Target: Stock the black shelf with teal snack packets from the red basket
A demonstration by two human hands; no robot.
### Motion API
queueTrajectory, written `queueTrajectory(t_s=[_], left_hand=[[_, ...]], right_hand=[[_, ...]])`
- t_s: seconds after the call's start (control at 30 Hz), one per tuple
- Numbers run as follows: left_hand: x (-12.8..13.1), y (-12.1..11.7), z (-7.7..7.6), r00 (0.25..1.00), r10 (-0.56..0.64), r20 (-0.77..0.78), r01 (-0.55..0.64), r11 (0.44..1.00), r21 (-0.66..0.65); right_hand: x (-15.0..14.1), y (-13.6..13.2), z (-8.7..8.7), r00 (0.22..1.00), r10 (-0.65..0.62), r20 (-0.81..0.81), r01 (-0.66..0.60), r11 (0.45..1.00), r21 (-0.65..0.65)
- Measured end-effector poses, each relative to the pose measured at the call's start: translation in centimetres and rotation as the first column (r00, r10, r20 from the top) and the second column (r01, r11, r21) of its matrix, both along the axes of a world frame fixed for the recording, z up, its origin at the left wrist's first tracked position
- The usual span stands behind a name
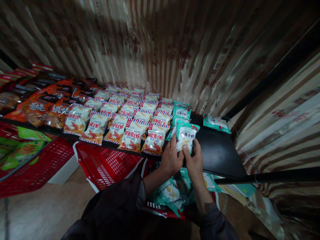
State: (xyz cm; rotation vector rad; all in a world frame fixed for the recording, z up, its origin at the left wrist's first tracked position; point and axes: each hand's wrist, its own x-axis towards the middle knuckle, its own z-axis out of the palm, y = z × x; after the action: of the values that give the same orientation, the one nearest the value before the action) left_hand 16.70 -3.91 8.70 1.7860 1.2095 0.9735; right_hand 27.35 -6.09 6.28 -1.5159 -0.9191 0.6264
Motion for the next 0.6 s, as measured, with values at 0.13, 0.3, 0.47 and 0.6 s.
queueTrajectory(t_s=[0.13, 0.3, 0.47, 0.6], left_hand=[[0.1, -0.2, 0.2, 0.999, -0.002, -0.046, 0.0, 0.999, -0.035], [0.2, -0.3, -0.3, 0.999, 0.044, -0.008, -0.045, 0.998, -0.053], [0.1, -0.2, -1.5, 0.993, 0.007, 0.118, -0.005, 1.0, -0.015], [0.1, -0.1, -1.9, 0.985, -0.036, 0.171, 0.035, 0.999, 0.012]], right_hand=[[0.0, 0.1, -0.5, 0.998, 0.004, 0.062, -0.003, 1.0, -0.015], [0.0, 0.3, -1.2, 0.99, -0.006, 0.139, 0.011, 0.999, -0.034], [-0.2, 0.4, -1.5, 0.989, -0.001, 0.149, 0.008, 0.999, -0.047], [-0.2, 0.5, -1.8, 0.985, -0.01, 0.174, 0.02, 0.998, -0.056]])
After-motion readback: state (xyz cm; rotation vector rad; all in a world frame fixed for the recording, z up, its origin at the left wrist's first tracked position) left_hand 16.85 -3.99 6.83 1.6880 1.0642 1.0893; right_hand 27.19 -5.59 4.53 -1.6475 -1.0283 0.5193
